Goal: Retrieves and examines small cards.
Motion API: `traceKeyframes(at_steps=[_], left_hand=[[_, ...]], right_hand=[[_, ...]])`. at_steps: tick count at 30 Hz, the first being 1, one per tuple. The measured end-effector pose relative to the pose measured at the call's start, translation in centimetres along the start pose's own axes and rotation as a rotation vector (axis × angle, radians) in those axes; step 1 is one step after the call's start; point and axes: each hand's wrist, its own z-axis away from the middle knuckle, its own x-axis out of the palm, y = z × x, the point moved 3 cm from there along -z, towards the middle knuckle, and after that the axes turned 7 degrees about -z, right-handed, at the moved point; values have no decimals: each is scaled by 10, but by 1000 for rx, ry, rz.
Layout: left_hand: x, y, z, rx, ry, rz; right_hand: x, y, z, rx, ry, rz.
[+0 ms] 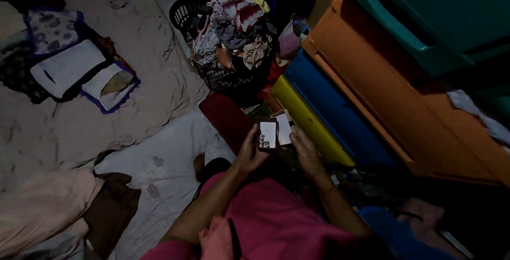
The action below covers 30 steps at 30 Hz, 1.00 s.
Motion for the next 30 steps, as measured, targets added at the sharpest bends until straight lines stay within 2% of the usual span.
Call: traceKeyframes(at_steps=[7, 14, 16, 19, 21, 23, 25, 30], left_hand=[[1, 3, 1, 0, 109, -31], [-5, 3, 2, -158, 18, 56], [-6, 4, 3, -177, -5, 65], [-5, 5, 7, -215, -27, 63], [-4, 5, 9, -230, -50, 57], [-3, 4, 11, -248, -25, 37], [-2, 4, 12, -262, -7, -1], [-4, 4, 15, -244, 1, -37]], right_hand=[[0, 7, 4, -37, -2, 123], [2, 6, 5, -85, 29, 222], [0, 6, 4, -256, 107, 345], [1, -2, 2, -647, 220, 550], [5, -9, 0, -809, 154, 660], [13, -13, -4, -806, 34, 775], [21, -12, -8, -725, -46, 880], [35, -8, -12, -572, -152, 937]])
